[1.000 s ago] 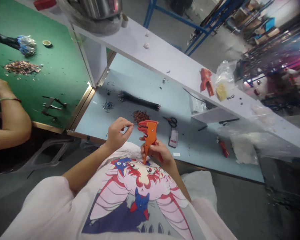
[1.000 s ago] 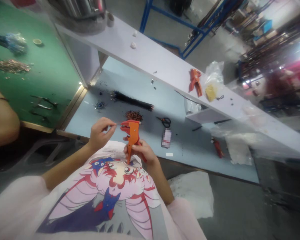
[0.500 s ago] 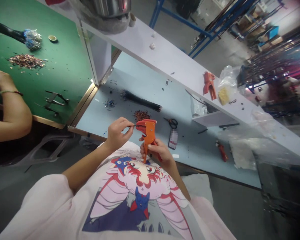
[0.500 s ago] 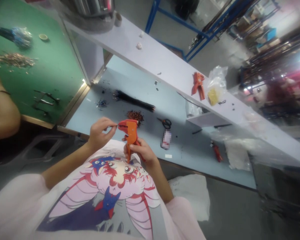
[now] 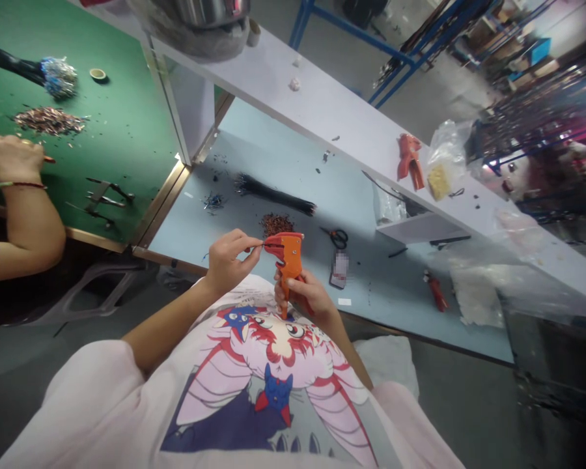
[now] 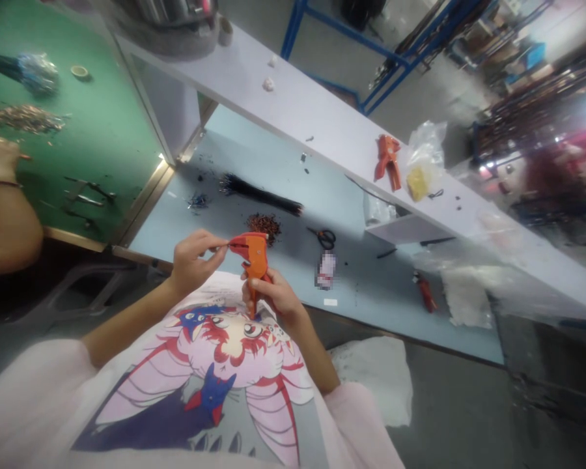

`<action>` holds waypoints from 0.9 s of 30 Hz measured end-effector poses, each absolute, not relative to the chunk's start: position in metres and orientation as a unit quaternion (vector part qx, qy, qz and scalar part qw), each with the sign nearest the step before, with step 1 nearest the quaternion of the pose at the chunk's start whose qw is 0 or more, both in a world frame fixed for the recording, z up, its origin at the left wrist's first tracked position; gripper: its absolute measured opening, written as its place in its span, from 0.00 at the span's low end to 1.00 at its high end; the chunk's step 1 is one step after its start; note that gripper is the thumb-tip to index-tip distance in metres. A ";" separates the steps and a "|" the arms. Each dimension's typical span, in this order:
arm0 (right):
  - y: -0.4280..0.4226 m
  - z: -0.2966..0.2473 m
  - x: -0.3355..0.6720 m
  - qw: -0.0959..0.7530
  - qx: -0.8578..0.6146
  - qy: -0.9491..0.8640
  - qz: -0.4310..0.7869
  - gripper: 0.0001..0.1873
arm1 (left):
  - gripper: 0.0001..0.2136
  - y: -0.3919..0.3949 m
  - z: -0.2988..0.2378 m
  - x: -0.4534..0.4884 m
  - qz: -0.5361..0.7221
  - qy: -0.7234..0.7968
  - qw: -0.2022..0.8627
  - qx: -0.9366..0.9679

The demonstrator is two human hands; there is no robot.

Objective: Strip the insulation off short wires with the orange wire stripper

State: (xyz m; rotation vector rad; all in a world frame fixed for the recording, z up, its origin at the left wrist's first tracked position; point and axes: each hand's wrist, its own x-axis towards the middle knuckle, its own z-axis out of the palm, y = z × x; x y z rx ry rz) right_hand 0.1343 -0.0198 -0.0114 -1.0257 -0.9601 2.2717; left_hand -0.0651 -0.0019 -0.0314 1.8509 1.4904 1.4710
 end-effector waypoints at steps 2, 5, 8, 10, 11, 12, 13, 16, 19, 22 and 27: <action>-0.019 -0.013 0.132 0.236 -0.368 -0.349 0.829 0.15 | 0.04 -0.002 -0.030 -0.065 0.515 0.527 0.169 0.655; -0.019 -0.014 0.128 0.242 -0.356 -0.338 0.837 0.13 | 0.05 -0.003 -0.031 -0.065 0.510 0.528 0.159 0.661; -0.020 -0.015 0.126 0.250 -0.356 -0.305 0.847 0.12 | 0.05 -0.004 -0.033 -0.065 0.502 0.530 0.161 0.664; -0.020 -0.016 0.126 0.258 -0.356 -0.292 0.849 0.11 | 0.05 -0.004 -0.035 -0.065 0.498 0.535 0.169 0.661; -0.021 -0.016 0.126 0.258 -0.352 -0.293 0.851 0.12 | 0.05 -0.003 -0.035 -0.065 0.499 0.537 0.171 0.659; -0.021 -0.016 0.127 0.258 -0.347 -0.297 0.852 0.13 | 0.05 -0.003 -0.035 -0.065 0.501 0.537 0.173 0.657; -0.021 -0.015 0.128 0.257 -0.341 -0.304 0.851 0.15 | 0.04 -0.002 -0.034 -0.065 0.503 0.535 0.175 0.655; -0.021 -0.012 0.131 0.263 -0.329 -0.337 0.842 0.25 | 0.04 -0.001 -0.032 -0.066 0.517 0.533 0.184 0.644; -0.019 -0.010 0.133 0.277 -0.344 -0.368 0.818 0.27 | 0.03 -0.001 -0.029 -0.067 0.529 0.535 0.177 0.635; -0.015 -0.009 0.131 0.328 -0.407 -0.419 0.742 0.22 | 0.02 -0.003 -0.028 -0.067 0.538 0.528 0.137 0.642; -0.010 -0.003 0.120 0.410 -0.482 -0.514 0.580 0.13 | 0.03 -0.008 -0.028 -0.063 0.507 0.507 0.041 0.696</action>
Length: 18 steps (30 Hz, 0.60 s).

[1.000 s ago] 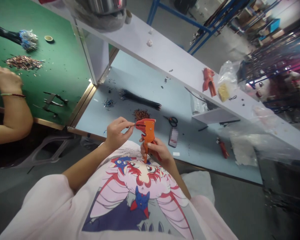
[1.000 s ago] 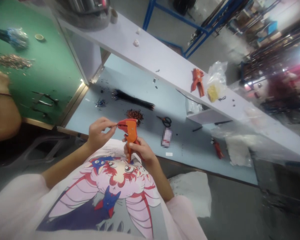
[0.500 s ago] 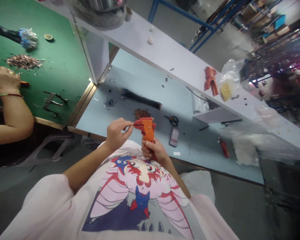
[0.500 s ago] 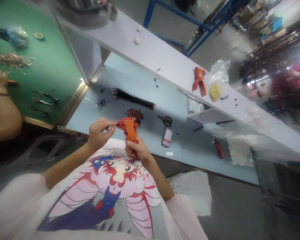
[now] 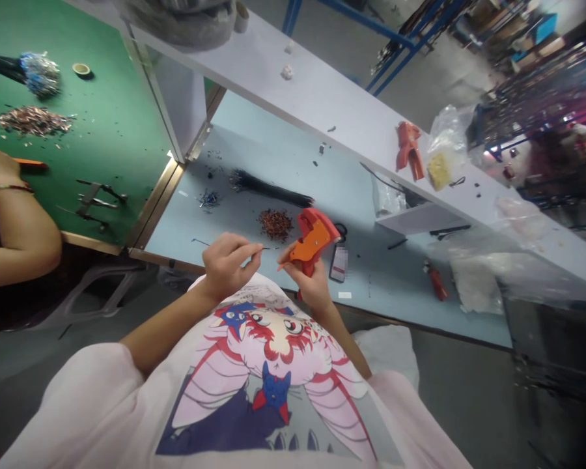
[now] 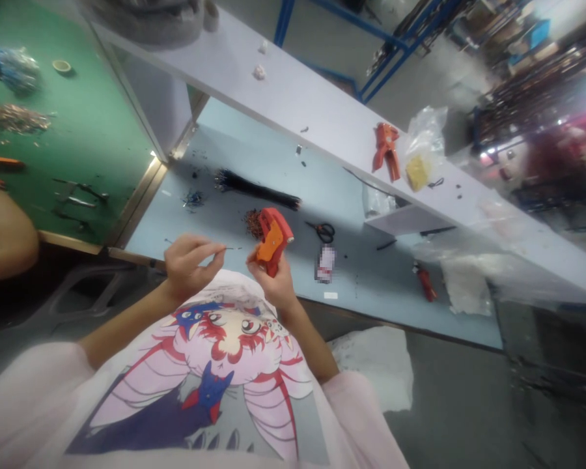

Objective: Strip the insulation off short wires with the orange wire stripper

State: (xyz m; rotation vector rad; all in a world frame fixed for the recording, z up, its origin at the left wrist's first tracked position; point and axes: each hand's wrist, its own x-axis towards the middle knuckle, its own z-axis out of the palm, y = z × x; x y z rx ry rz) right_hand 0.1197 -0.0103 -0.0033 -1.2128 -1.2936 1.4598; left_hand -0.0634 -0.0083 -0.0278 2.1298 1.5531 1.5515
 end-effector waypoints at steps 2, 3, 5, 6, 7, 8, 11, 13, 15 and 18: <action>-0.010 0.002 0.115 0.429 -0.484 -0.537 0.541 0.12 | 0.04 -0.011 -0.027 -0.063 0.496 0.487 0.018 0.719; -0.009 0.005 0.113 0.435 -0.483 -0.547 0.527 0.11 | 0.04 -0.012 -0.027 -0.062 0.493 0.478 0.011 0.727; -0.009 0.010 0.109 0.438 -0.480 -0.566 0.507 0.10 | 0.03 -0.013 -0.025 -0.062 0.488 0.466 0.003 0.738; -0.008 0.013 0.107 0.436 -0.479 -0.574 0.501 0.09 | 0.02 -0.014 -0.024 -0.062 0.486 0.465 0.001 0.740; -0.008 0.014 0.106 0.430 -0.479 -0.583 0.496 0.08 | 0.02 -0.015 -0.023 -0.061 0.482 0.466 0.000 0.742; -0.007 0.016 0.104 0.425 -0.480 -0.590 0.491 0.07 | 0.03 -0.015 -0.023 -0.060 0.478 0.469 0.001 0.743; -0.006 0.016 0.101 0.407 -0.485 -0.612 0.474 0.04 | 0.04 -0.016 -0.022 -0.059 0.465 0.466 0.015 0.753; -0.005 0.013 0.102 0.405 -0.493 -0.618 0.459 0.04 | 0.03 -0.015 -0.024 -0.061 0.458 0.461 0.036 0.759; -0.003 0.008 0.108 0.430 -0.516 -0.604 0.429 0.06 | 0.03 -0.013 -0.026 -0.068 0.467 0.477 0.055 0.743; 0.008 -0.003 0.126 0.488 -0.544 -0.566 0.382 0.09 | 0.02 -0.009 -0.029 -0.085 0.494 0.529 0.118 0.680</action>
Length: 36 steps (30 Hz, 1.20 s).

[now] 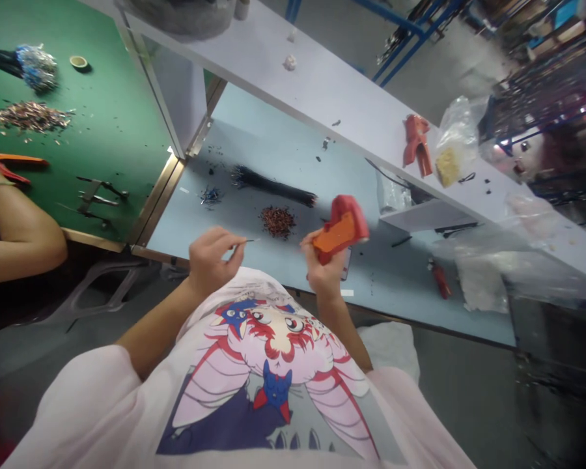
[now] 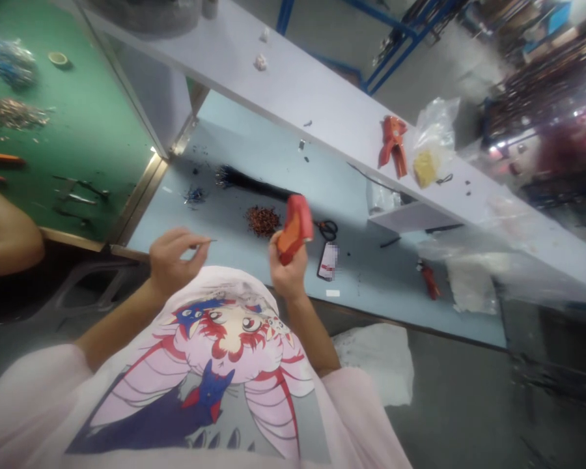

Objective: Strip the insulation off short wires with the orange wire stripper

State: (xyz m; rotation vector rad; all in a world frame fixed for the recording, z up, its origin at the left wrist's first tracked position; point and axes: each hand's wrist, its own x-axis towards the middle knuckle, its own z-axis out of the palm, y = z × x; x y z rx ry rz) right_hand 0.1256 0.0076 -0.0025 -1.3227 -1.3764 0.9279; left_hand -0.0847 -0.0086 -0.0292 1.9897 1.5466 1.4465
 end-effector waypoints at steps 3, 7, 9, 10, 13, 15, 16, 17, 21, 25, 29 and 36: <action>0.032 -0.022 0.143 0.480 -0.567 -0.576 0.342 0.12 | 0.03 -0.005 -0.030 -0.097 0.510 0.561 0.242 0.606; 0.072 -0.061 0.150 0.361 -0.630 -0.633 0.266 0.16 | 0.06 -0.001 -0.033 -0.095 0.528 0.577 0.378 0.496; 0.085 -0.078 0.149 0.304 -0.652 -0.652 0.238 0.19 | 0.06 0.001 -0.036 -0.090 0.538 0.578 0.409 0.457; 0.088 -0.084 0.148 0.287 -0.660 -0.654 0.232 0.19 | 0.06 0.003 -0.038 -0.088 0.543 0.578 0.417 0.445; 0.081 -0.088 0.147 0.285 -0.673 -0.622 0.280 0.19 | 0.06 0.006 -0.040 -0.085 0.552 0.571 0.429 0.430; 0.067 -0.081 0.147 0.313 -0.650 -0.569 0.394 0.19 | 0.06 0.008 -0.040 -0.085 0.556 0.563 0.444 0.420; 0.058 -0.075 0.148 0.326 -0.622 -0.537 0.468 0.21 | 0.06 0.008 -0.039 -0.085 0.557 0.558 0.455 0.414; 0.050 -0.068 0.148 0.334 -0.585 -0.505 0.540 0.22 | 0.05 0.009 -0.038 -0.085 0.556 0.553 0.467 0.408; 0.022 -0.036 0.147 0.321 -0.445 -0.419 0.724 0.23 | 0.05 0.010 -0.034 -0.077 0.550 0.539 0.489 0.410; 0.005 -0.014 0.143 0.279 -0.380 -0.369 0.801 0.20 | 0.05 0.011 -0.029 -0.066 0.560 0.529 0.447 0.454; -0.002 -0.008 0.141 0.244 -0.330 -0.341 0.846 0.22 | 0.04 0.009 -0.021 -0.060 0.577 0.512 0.395 0.498; -0.005 -0.005 0.140 0.238 -0.287 -0.311 0.874 0.24 | 0.03 0.003 -0.013 -0.060 0.595 0.484 0.297 0.569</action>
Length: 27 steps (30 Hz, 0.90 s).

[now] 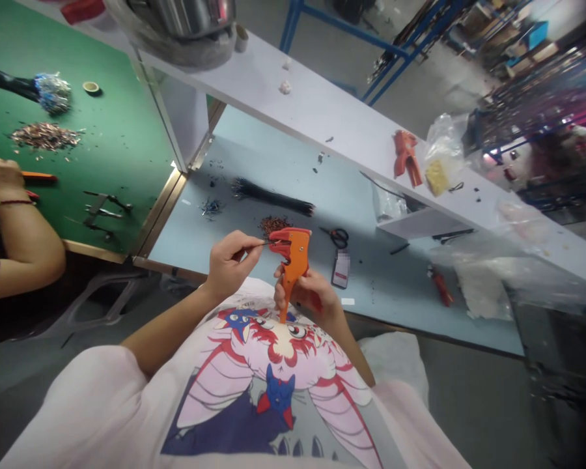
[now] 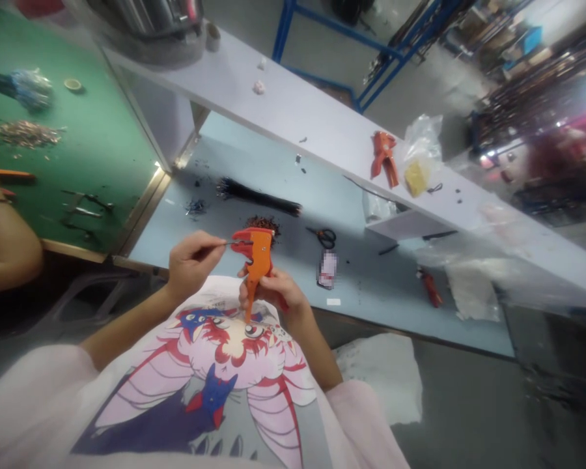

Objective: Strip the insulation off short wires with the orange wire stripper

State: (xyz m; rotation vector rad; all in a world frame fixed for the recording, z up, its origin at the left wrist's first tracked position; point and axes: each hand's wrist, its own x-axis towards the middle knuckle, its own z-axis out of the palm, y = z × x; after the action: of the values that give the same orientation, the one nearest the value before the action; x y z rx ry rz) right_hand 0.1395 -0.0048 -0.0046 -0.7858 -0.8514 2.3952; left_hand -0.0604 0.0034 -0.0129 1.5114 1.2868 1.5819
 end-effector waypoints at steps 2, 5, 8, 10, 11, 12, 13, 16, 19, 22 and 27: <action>-0.006 -0.002 0.139 0.237 -0.288 -0.314 0.873 0.24 | 0.04 0.002 -0.012 -0.061 0.595 0.480 0.275 0.582; -0.008 0.002 0.137 0.235 -0.295 -0.316 0.871 0.23 | 0.04 0.001 -0.010 -0.061 0.591 0.481 0.256 0.595; -0.011 0.004 0.136 0.241 -0.299 -0.316 0.867 0.22 | 0.03 0.000 -0.009 -0.062 0.581 0.486 0.237 0.608; -0.012 0.005 0.136 0.244 -0.302 -0.320 0.864 0.21 | 0.03 0.000 -0.008 -0.063 0.574 0.486 0.223 0.620; -0.012 0.005 0.136 0.244 -0.304 -0.324 0.862 0.21 | 0.03 0.000 -0.008 -0.064 0.570 0.486 0.215 0.627; -0.013 0.004 0.136 0.244 -0.308 -0.328 0.859 0.20 | 0.03 0.000 -0.007 -0.064 0.566 0.485 0.207 0.634; -0.013 0.004 0.136 0.244 -0.312 -0.333 0.856 0.20 | 0.03 0.001 -0.007 -0.065 0.562 0.485 0.200 0.640; -0.013 0.003 0.136 0.243 -0.314 -0.342 0.851 0.18 | 0.03 0.001 -0.007 -0.066 0.551 0.484 0.182 0.655; -0.014 0.003 0.135 0.236 -0.307 -0.346 0.855 0.17 | 0.03 0.001 -0.007 -0.067 0.540 0.488 0.170 0.665; -0.016 0.003 0.132 0.232 -0.306 -0.340 0.859 0.15 | 0.03 0.001 -0.008 -0.068 0.528 0.495 0.154 0.673; -0.018 0.003 0.128 0.243 -0.302 -0.335 0.859 0.14 | 0.03 -0.001 -0.009 -0.069 0.516 0.502 0.144 0.679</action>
State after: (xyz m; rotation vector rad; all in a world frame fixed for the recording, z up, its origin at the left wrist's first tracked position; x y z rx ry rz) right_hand 0.1277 -0.0181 0.0030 -0.8265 -0.9167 2.3464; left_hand -0.0689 -0.0013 -0.0091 1.9584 1.4463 1.4861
